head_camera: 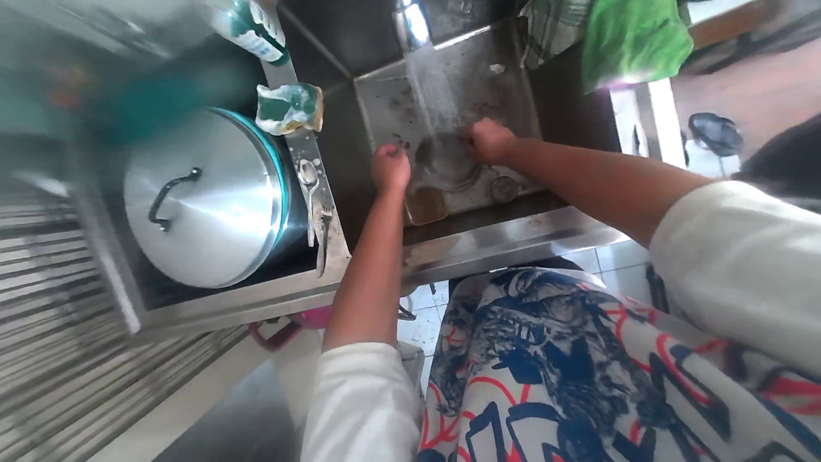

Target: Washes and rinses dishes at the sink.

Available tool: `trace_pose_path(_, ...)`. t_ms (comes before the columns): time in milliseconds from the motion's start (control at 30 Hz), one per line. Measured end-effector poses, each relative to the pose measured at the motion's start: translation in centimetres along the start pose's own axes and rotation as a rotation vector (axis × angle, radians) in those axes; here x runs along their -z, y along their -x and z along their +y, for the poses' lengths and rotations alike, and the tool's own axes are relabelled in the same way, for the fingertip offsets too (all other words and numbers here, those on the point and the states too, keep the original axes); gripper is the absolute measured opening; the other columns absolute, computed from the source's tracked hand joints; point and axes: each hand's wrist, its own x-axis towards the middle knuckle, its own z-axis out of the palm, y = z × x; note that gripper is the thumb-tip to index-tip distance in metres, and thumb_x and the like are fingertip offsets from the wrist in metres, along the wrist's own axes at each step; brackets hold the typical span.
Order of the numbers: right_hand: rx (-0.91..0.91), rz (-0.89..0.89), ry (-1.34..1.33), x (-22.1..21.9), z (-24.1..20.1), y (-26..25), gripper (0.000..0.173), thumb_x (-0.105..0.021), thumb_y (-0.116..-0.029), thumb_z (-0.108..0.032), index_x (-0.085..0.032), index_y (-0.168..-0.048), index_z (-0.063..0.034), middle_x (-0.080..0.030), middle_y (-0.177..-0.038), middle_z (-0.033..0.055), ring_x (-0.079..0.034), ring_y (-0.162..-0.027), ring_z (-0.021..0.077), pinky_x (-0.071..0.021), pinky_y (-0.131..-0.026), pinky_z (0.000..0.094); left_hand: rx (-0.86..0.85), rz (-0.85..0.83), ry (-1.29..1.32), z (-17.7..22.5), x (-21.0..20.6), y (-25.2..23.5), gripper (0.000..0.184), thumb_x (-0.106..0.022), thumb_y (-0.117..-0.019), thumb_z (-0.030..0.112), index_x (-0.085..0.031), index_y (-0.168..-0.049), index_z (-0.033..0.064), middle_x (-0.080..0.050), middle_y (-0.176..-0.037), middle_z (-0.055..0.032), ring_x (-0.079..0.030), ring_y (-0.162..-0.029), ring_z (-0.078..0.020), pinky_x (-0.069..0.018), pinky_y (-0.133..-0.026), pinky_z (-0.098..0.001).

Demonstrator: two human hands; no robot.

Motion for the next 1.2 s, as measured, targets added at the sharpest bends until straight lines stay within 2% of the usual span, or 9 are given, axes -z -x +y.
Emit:
trace_pose_path(100,0.084,-0.112,0.200,-0.5,0.8,1.0,0.039,-0.054,-0.1047,-0.011,-0.058,-0.143,-0.0066,-0.066,-0.128,0.0260,-0.064,-0.119,0.0465,-0.0499,-0.100,0.0645,0.013,-0.028,0.037,0.1,-0.5,0.2,0.040,-0.051,-0.1049,0.019,-0.055,-0.140,0.0014,-0.063,-0.129,-0.0222,-0.067,-0.110,-0.0322,-0.0561,-0.092,-0.0496)
trace_pose_path(367,0.152,-0.028,0.455,3.5,1.1,2.7,0.049,-0.058,-0.0995,0.001,-0.051,-0.148,-0.0036,-0.056,-0.142,0.0256,-0.065,-0.110,0.0510,-0.0530,-0.089,0.0664,0.016,-0.112,0.035,0.4,-2.4,0.5,0.041,-0.050,-0.1036,0.015,-0.053,-0.143,0.0034,-0.065,-0.125,-0.0205,-0.067,-0.107,-0.0309,-0.0565,-0.089,-0.0479)
trace_pose_path(467,0.040,0.092,0.245,3.8,0.1,1.8,0.046,-0.055,-0.1006,-0.005,-0.055,-0.146,-0.0056,-0.057,-0.144,0.0232,-0.063,-0.117,0.0495,-0.0516,-0.094,0.0676,-0.014,-0.125,0.042,1.0,-2.3,0.5,0.042,-0.049,-0.1034,0.012,-0.052,-0.144,0.0027,-0.064,-0.127,-0.0212,-0.067,-0.110,-0.0312,-0.0568,-0.091,-0.0488)
trace_pose_path(533,-0.078,0.179,0.008,3.4,-0.4,0.7,0.037,-0.058,-0.1004,-0.010,-0.064,-0.136,-0.0046,-0.065,-0.133,0.0236,-0.063,-0.120,0.0460,-0.0504,-0.099,0.0655,-0.025,-0.113,0.044,1.6,-1.9,0.5,0.042,-0.050,-0.1034,0.012,-0.052,-0.144,0.0024,-0.065,-0.128,-0.0200,-0.067,-0.110,-0.0298,-0.0568,-0.092,-0.0473)
trace_pose_path(633,-0.261,0.234,-0.384,2.4,-1.1,-0.7,0.026,-0.061,-0.0988,-0.012,-0.070,-0.121,-0.0020,-0.070,-0.117,0.0245,-0.070,-0.107,0.0393,-0.0550,-0.093,0.0606,-0.031,-0.092,0.061,2.1,-1.2,0.4,0.040,-0.050,-0.1037,0.013,-0.054,-0.142,0.0021,-0.066,-0.126,-0.0193,-0.068,-0.109,-0.0283,-0.0571,-0.091,-0.0460)
trace_pose_path(867,-0.461,0.161,-0.914,-1.1,-1.9,-3.1,0.032,-0.057,-0.1004,-0.009,-0.064,-0.132,-0.0075,-0.069,-0.115,0.0192,-0.071,-0.086,0.0276,-0.0609,-0.074,0.0447,-0.079,-0.035,0.121,2.3,-0.2,0.7,0.036,-0.052,-0.1025,0.009,-0.057,-0.138,0.0009,-0.066,-0.120,-0.0185,-0.068,-0.100,-0.0242,-0.0574,-0.084,-0.0412)
trace_pose_path(933,-0.492,0.154,-0.959,-1.6,-2.3,-3.3,0.036,-0.057,-0.1010,-0.009,-0.061,-0.137,-0.0101,-0.067,-0.121,0.0196,-0.071,-0.091,0.0293,-0.0609,-0.075,0.0456,-0.103,-0.058,0.144,2.8,-0.3,0.9,0.036,-0.052,-0.1027,0.007,-0.056,-0.138,-0.0001,-0.065,-0.120,-0.0190,-0.067,-0.099,-0.0238,-0.0571,-0.084,-0.0401)
trace_pose_path(1100,-0.442,0.111,-0.663,-1.2,-3.1,-3.2,0.040,-0.064,-0.0986,-0.012,-0.057,-0.135,0.0036,-0.061,-0.130,0.0295,-0.064,-0.116,0.0433,-0.0523,-0.095,0.0622,-0.223,-0.241,0.022,6.0,-2.3,-0.6,0.038,-0.052,-0.1044,0.011,-0.054,-0.140,-0.0012,-0.063,-0.129,-0.0206,-0.068,-0.104,-0.0255,-0.0573,-0.088,-0.0403)
trace_pose_path(1200,-0.320,0.080,-0.371,-1.0,-2.7,-3.5,0.034,-0.064,-0.0982,-0.017,-0.064,-0.125,0.0037,-0.066,-0.125,0.0273,-0.063,-0.119,0.0440,-0.0492,-0.098,0.0666,-0.299,-0.343,-0.188,8.5,-4.3,-2.2,0.037,-0.053,-0.1035,0.015,-0.060,-0.137,0.0008,-0.065,-0.130,-0.0202,-0.065,-0.117,-0.0289,-0.0524,-0.101,-0.0464)
